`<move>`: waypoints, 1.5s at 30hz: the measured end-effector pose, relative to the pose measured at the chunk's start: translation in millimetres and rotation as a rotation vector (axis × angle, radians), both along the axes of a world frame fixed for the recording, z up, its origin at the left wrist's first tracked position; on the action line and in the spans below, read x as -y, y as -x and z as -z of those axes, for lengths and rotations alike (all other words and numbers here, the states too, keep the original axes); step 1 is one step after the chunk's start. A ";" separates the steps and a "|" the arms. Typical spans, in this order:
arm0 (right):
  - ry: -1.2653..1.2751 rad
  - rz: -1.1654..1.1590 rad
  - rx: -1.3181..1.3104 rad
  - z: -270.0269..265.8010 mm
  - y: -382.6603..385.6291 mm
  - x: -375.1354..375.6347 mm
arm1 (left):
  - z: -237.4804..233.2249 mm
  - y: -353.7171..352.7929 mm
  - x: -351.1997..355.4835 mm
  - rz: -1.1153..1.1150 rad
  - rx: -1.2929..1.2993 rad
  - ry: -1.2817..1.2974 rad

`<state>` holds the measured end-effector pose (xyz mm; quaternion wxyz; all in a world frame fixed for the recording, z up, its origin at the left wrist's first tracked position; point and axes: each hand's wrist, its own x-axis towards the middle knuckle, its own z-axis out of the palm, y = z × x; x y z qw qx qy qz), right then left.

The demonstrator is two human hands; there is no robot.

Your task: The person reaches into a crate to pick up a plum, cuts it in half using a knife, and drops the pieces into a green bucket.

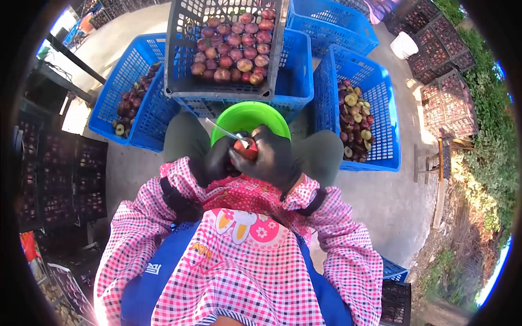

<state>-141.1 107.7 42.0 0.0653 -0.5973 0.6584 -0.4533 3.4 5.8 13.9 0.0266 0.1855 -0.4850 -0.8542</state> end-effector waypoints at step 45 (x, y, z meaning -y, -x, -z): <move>-0.184 0.498 0.156 17.7 199.5 -33.6 | 8.5 92.7 242.1 0.360 0.824 1.684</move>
